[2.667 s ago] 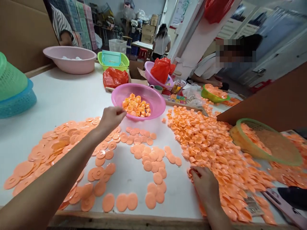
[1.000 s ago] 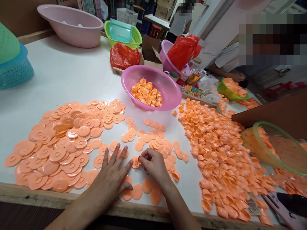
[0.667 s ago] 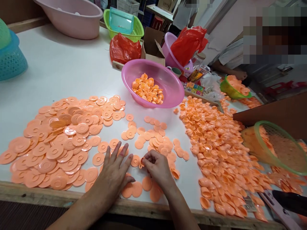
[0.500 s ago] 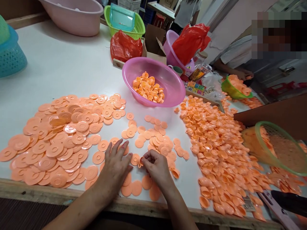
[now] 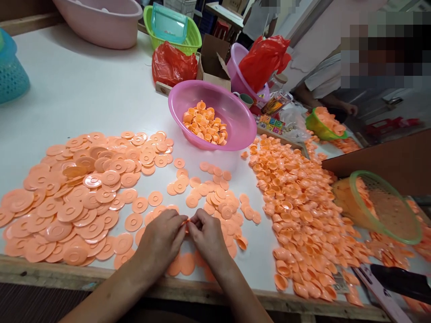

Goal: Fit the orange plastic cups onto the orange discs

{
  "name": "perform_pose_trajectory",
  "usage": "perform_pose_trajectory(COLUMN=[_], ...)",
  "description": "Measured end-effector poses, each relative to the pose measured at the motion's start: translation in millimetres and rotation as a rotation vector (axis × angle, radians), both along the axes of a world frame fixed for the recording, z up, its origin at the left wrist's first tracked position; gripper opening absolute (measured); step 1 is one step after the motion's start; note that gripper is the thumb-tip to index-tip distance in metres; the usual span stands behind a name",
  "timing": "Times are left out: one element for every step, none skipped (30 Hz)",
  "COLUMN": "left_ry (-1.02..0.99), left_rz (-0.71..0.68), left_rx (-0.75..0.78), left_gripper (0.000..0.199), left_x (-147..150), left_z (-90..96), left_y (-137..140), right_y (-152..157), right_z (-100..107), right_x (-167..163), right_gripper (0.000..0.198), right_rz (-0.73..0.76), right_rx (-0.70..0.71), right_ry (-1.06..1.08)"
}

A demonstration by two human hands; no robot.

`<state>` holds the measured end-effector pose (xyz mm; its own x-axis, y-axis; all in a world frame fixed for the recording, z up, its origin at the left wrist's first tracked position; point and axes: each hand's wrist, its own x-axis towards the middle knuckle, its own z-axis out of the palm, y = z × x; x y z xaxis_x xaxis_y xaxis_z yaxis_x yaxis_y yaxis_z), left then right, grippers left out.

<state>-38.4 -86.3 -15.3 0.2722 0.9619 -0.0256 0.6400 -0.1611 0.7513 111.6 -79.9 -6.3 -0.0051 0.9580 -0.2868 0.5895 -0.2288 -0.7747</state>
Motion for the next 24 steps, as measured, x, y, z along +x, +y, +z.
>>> perform_pose_trajectory(left_ry=[-0.004,-0.014,-0.040,-0.077,-0.114,-0.146,-0.166,-0.177,-0.185,-0.192,-0.198,-0.203,-0.207,-0.211,-0.217,-0.224,-0.235,-0.248,-0.263,-0.288,-0.323,-0.366,-0.407,-0.440], left_rz=[0.000,0.015,0.040,0.066,0.089,0.106,0.118,0.126,0.129,0.130,0.135,0.141,0.143,0.141,0.132,0.124,0.123,0.137,0.164,0.192,0.204,0.192,0.160,0.125], left_rx=[-0.105,-0.194,-0.259,-0.298,-0.317,-0.322,-0.321,-0.318,-0.314,-0.310,-0.303,-0.291,-0.276,-0.261,-0.248,-0.240,-0.231,-0.212,-0.183,-0.148,-0.114,-0.087,-0.068,-0.055], left_gripper=[0.023,0.021,0.020,0.020,0.021,0.023,0.024,0.025,0.025,0.025,0.024,0.023,0.023,0.023,0.023,0.022,0.020,0.018,0.021,0.029,0.036,0.039,0.038,0.035], left_x=[3,6,9,11,12,13,13,13,13,13,13,13,13,13,13,12,10,9,7,4,2,0,-2,-3], left_z=[1.5,2.2,2.1,1.3,-0.1,-1.6,-3.1,-4.4,-5.3,-6.0,-6.5,-6.8,-7.1,-7.4,-7.9,-8.6,-9.5,-10.4,-10.9,-10.9,-9.9,-8.1,-5.3,-2.0], left_y=[2,3,4,5,5,5,5,6,6,7,7,7,6,5,3,0,-2,-4,-6,-8,-9,-11,-12,-13], right_y=[-1,-2,-4,-6,-7,-8,-8,-8,-7,-6,-5,-4,-5,-7,-9,-13,-17,-21,-25,-30,-34,-37,-41,-44], right_z=[-1,-2,-2,-3,-4,-5,-6,-7,-8,-9,-10,-11,-11,-12,-12,-13,-14,-15,-16,-17,-17,-17,-17,-16], right_x=[0,1,1,1,0,0,0,-1,-1,-2,-3,-4,-6,-7,-8,-9,-10,-10,-10,-9,-8,-7,-6,-5], right_gripper=[0.015,0.015,0.016,0.016,0.016,0.016,0.017,0.017,0.017,0.017,0.017,0.017,0.017,0.017,0.018,0.018,0.018,0.018,0.018,0.018,0.017,0.017,0.017,0.016], right_rz=[0.001,0.002,0.004,0.008,0.011,0.010,0.006,-0.001,-0.009,-0.017,-0.026,-0.037,-0.053,-0.069,-0.078,-0.080,-0.074,-0.065,-0.060,-0.064,-0.074,-0.085,-0.095,-0.099], right_rx=[0.002,0.003,0.006,0.011,0.018,0.025,0.030,0.031,0.029,0.029,0.033,0.046,0.068,0.099,0.136,0.177,0.221,0.267,0.314,0.364,0.417,0.472,0.526,0.577], right_ry=[-0.009,-0.014,-0.015,-0.013,-0.009,-0.003,0.004,0.014,0.025,0.035,0.044,0.048,0.043,0.029,0.013,-0.001,-0.007,-0.005,0.008,0.028,0.047,0.058,0.062,0.060])
